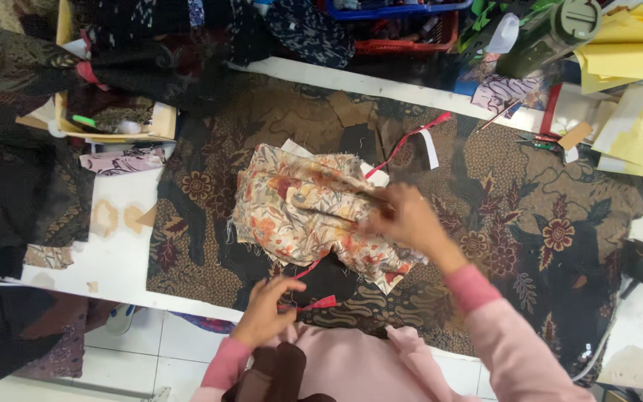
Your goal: The person unfolds a floral-patterned fabric on a table and smooths it out. They then place a long cardboard template on the fabric and adjust its position with assistance from others to align it for cutting.
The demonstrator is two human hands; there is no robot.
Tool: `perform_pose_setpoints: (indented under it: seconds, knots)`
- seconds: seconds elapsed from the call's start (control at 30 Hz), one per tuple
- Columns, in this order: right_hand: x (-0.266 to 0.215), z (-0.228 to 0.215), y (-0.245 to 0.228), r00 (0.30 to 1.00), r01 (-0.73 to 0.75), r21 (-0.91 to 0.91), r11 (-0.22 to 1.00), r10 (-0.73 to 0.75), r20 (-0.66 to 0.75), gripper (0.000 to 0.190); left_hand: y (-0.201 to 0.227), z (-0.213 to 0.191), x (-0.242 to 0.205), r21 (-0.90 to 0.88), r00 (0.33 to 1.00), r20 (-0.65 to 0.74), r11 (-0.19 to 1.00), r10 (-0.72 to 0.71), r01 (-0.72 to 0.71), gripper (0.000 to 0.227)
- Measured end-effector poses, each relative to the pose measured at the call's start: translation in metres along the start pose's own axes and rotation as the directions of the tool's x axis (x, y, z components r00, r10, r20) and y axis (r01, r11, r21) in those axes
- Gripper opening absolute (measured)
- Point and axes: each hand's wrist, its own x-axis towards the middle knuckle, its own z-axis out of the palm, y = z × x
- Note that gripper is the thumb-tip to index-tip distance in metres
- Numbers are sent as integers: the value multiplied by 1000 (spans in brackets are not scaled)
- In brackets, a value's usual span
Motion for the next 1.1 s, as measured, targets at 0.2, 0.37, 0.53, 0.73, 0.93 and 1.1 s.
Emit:
perform_pose_setpoints:
  seconds: [0.2, 0.37, 0.53, 0.73, 0.93, 1.1]
  knots:
    - [-29, 20, -38, 932, 113, -232, 966, -184, -312, 75, 18, 17, 61, -783, 955, -35, 602, -294, 156, 39]
    - [-34, 37, -19, 934, -68, -242, 968, -24, -356, 61, 30, 27, 105, -902, 931, -109, 428, -349, 54, 46]
    - [-61, 36, -39, 920, 32, -394, 919, -181, -347, 40, 23, 17, 130, -945, 906, 62, 269, -418, 189, 45]
    - [-155, 41, -91, 837, 431, -362, 826, -516, -180, 34, 4, 38, 108, -978, 862, -82, 205, -500, 26, 45]
    - [-209, 24, -84, 958, 229, -64, 971, -236, -162, 40, 12, 56, 46, -984, 758, -130, 179, -639, -19, 49]
    - [-247, -33, -49, 939, -1, -29, 1000, -9, -343, 58, 97, 76, 46, -988, 895, -130, 129, -426, -82, 57]
